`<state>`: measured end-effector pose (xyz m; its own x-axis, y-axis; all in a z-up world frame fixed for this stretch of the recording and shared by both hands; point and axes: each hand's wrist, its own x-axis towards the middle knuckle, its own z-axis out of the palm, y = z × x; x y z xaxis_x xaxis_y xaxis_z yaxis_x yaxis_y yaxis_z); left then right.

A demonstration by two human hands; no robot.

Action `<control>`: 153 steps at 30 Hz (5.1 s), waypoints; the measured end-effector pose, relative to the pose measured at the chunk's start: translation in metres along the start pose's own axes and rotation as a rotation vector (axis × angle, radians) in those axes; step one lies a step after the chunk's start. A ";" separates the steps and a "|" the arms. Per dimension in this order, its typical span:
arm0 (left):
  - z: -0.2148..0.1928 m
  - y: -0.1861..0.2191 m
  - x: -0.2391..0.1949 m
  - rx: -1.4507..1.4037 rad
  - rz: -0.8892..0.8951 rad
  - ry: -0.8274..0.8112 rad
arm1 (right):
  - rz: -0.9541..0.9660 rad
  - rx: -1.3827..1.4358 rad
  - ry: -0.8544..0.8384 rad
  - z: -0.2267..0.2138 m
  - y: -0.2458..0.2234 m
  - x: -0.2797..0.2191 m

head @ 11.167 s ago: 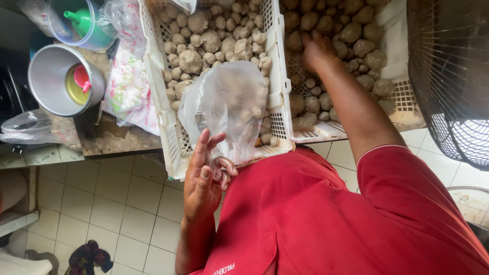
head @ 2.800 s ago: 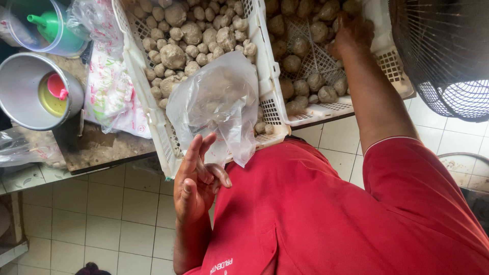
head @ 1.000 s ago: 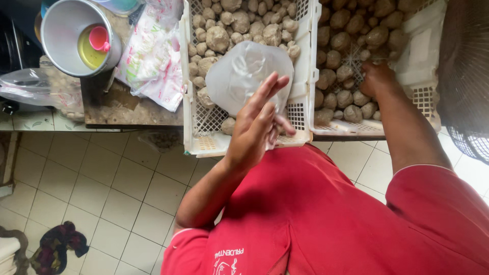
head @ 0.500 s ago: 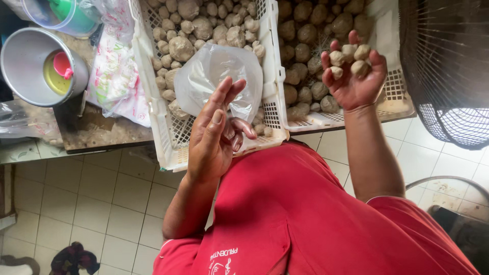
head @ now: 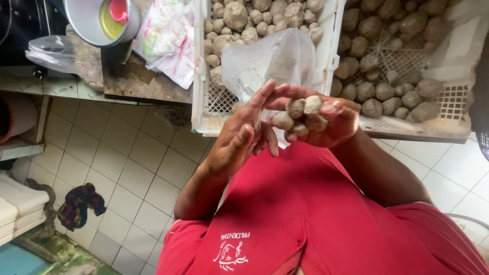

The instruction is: The person transfers round meatballs from a white plastic crate into a clear plastic bag. They repeatedly scoop handfuls of meatballs and place them into the bag held open with the other hand.

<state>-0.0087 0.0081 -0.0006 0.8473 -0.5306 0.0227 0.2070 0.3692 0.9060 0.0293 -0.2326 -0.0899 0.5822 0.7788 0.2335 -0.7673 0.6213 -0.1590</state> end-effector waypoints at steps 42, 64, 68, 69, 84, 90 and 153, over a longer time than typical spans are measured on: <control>0.030 0.008 0.047 -0.364 0.100 0.245 | 0.284 -2.443 1.579 -0.250 -0.204 -0.161; -0.018 -0.059 -0.048 -0.169 0.019 0.459 | 1.117 -2.093 1.473 -0.185 -0.262 -0.156; -0.020 -0.056 -0.043 -0.172 0.038 0.432 | 1.110 -2.097 1.532 -0.191 -0.264 -0.161; -0.021 -0.057 -0.043 -0.168 0.031 0.431 | 0.894 -2.084 1.594 -0.199 -0.260 -0.162; -0.023 -0.059 -0.049 -0.278 0.066 0.389 | 0.258 -2.220 1.691 -0.262 -0.252 -0.115; -0.022 -0.059 -0.056 -0.296 0.065 0.409 | 0.236 -2.192 1.688 -0.259 -0.256 -0.109; -0.020 -0.051 -0.040 -0.309 0.057 0.323 | -0.498 -0.278 0.758 -0.172 -0.204 -0.150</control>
<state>-0.0437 0.0256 -0.0562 0.9605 -0.2560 -0.1087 0.2507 0.6275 0.7372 0.1445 -0.4612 -0.2576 0.9198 0.2070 -0.3334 -0.3492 0.8194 -0.4546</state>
